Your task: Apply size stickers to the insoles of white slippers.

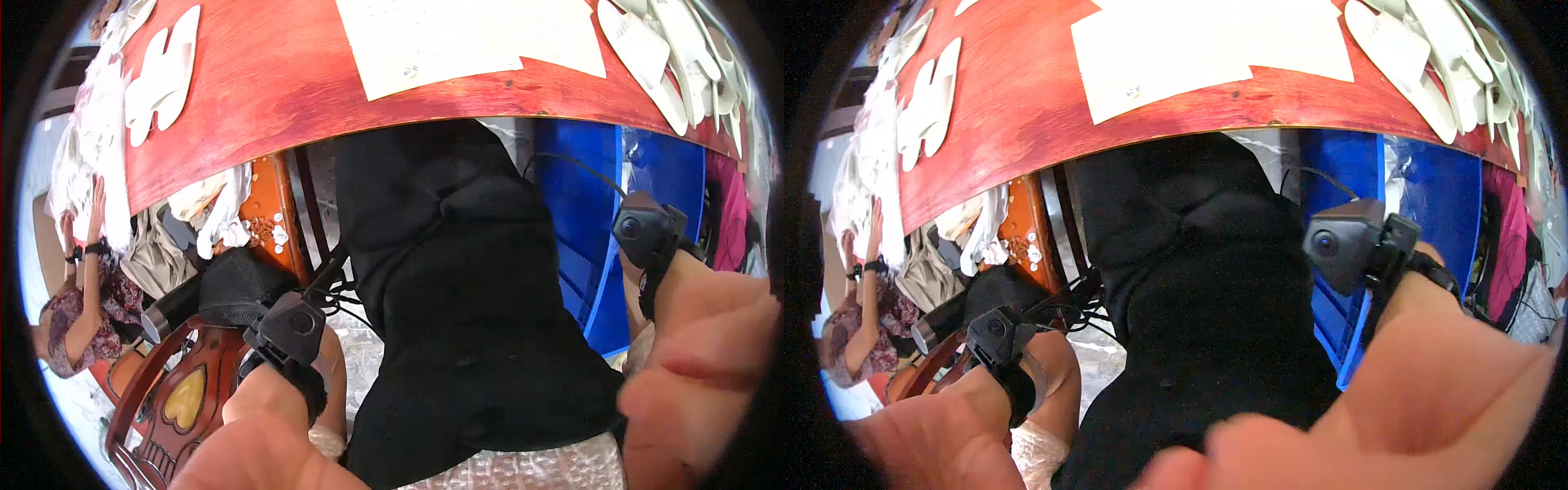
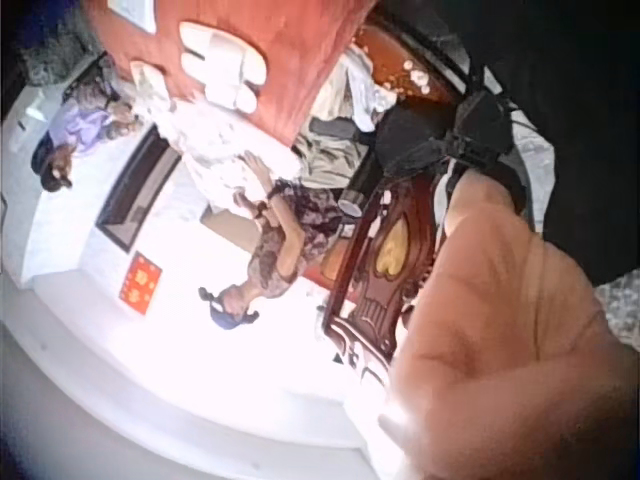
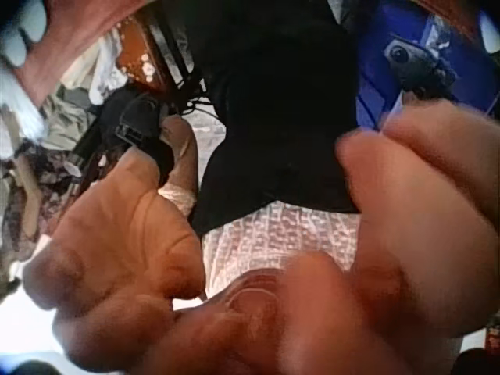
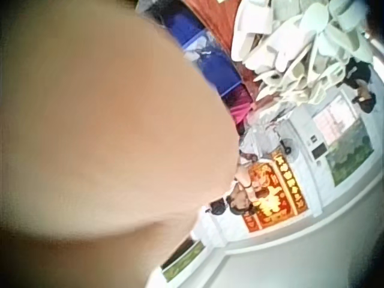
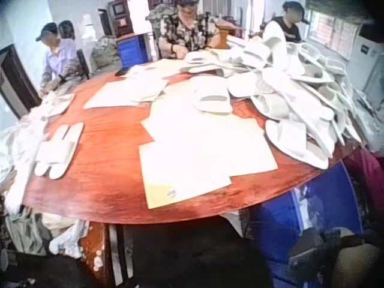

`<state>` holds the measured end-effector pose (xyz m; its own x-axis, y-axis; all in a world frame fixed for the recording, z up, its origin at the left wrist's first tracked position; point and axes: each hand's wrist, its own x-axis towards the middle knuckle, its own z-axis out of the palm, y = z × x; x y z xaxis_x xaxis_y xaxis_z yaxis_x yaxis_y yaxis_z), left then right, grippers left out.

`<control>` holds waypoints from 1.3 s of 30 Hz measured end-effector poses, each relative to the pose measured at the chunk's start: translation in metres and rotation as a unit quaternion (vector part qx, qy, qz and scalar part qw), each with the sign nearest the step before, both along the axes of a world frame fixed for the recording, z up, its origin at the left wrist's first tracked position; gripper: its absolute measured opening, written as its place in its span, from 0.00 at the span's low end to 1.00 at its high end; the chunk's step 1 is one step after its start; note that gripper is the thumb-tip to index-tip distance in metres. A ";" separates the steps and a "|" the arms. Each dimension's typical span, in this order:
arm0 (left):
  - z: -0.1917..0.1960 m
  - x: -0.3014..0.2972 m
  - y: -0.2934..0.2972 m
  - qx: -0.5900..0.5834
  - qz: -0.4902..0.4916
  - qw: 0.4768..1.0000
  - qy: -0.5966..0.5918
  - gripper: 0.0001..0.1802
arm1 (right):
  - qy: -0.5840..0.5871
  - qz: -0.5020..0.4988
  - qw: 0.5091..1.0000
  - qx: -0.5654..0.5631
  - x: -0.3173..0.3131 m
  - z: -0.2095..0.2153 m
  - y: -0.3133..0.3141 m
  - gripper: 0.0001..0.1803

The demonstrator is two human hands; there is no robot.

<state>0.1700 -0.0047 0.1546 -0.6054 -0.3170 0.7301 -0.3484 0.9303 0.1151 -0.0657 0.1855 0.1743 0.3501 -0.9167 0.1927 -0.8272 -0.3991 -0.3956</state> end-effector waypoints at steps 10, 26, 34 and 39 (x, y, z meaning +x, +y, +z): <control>-0.022 -0.058 -0.042 0.147 -0.099 0.981 0.079 0.17 | -0.267 -0.500 0.809 0.155 -0.069 -0.098 0.045 0.08; -0.092 -0.088 -0.088 0.369 0.050 0.910 -0.181 0.11 | 0.263 -0.470 0.711 0.452 0.092 -0.249 0.272 0.39; -0.093 -0.087 -0.090 0.349 -0.026 0.923 -0.159 0.09 | 0.282 -0.522 0.679 0.432 -0.002 -0.235 0.213 0.40; -0.097 -0.078 -0.085 0.404 -0.008 0.907 -0.122 0.10 | 0.108 -0.486 0.746 0.442 -0.014 -0.230 0.246 0.29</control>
<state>0.0925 -0.0901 0.0572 -0.7272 -0.6779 0.1077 -0.4421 0.5825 0.6821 -0.0794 0.4319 -0.0555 -0.6278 -0.4939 -0.6016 -0.6390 0.7684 0.0359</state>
